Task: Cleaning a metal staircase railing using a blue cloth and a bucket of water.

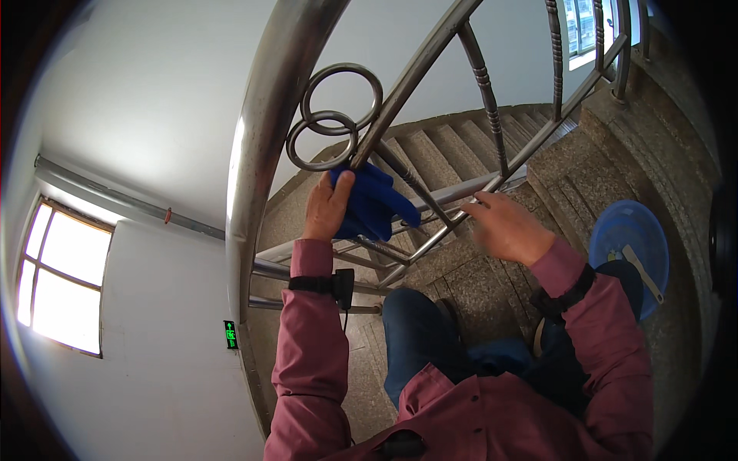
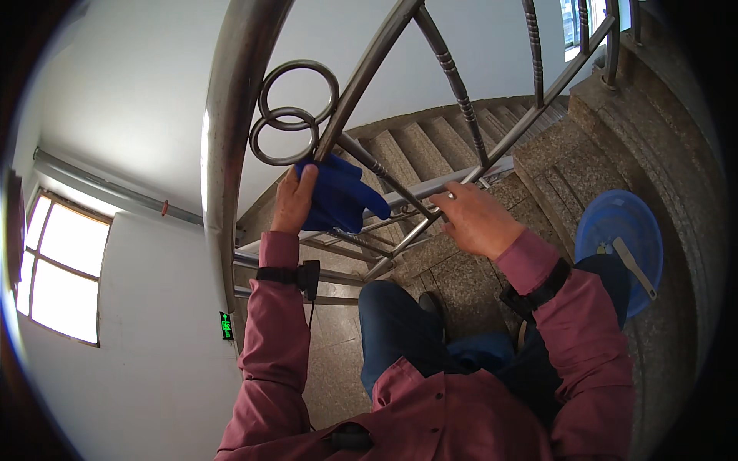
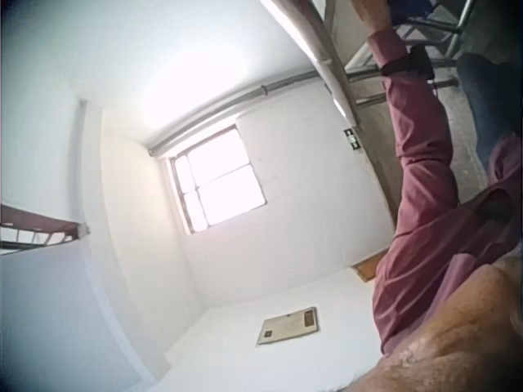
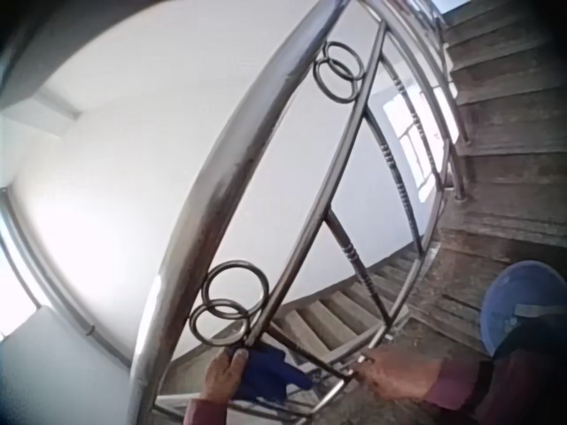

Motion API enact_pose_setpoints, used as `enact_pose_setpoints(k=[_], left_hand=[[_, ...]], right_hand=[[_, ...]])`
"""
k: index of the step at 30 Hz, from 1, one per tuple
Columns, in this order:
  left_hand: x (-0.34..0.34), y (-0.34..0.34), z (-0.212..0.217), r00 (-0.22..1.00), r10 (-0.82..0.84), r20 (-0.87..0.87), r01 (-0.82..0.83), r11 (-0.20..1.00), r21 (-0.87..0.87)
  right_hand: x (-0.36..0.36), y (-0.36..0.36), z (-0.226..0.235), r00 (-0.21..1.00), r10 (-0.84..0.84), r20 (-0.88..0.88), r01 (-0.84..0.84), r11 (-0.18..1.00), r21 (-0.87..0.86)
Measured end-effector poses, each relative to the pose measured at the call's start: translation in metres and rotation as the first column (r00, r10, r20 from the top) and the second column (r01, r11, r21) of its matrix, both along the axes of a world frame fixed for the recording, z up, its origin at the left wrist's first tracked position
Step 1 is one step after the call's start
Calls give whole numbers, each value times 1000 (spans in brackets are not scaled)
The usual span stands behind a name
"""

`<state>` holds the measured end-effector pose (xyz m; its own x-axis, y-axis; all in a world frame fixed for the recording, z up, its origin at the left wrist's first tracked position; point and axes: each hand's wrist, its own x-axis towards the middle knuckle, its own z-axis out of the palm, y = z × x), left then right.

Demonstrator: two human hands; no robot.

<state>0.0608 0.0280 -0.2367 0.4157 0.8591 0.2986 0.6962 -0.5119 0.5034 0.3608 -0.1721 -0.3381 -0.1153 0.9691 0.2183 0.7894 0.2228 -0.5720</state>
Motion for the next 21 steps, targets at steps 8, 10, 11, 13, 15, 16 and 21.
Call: enact_pose_setpoints(k=[8,10,11,13,15,16,21], left_hand=[[34,-46,-25,968,247,-45,-205,880,428],[32,-58,-24,967,251,-42,-206,870,448],[27,-66,-22,968,251,-12,-230,906,356],[21,-80,-9,969,245,18,-241,933,266],[11,-94,10,843,345,413,-213,919,-333],[6,-100,11,843,345,414,-214,919,-330],[-17,-109,23,259,242,935,418,845,-334]], right_hand=[[-5,4,0,999,18,33,-17,999,-36],[-6,6,-1,999,17,29,-16,999,-37],[-7,7,-2,1000,15,24,-14,999,-41],[-7,6,-9,999,4,41,-5,1000,17],[-5,7,-10,998,0,55,-4,997,72],[-3,6,-8,999,12,35,-13,1000,22],[-3,9,-16,998,50,26,-52,993,103]])
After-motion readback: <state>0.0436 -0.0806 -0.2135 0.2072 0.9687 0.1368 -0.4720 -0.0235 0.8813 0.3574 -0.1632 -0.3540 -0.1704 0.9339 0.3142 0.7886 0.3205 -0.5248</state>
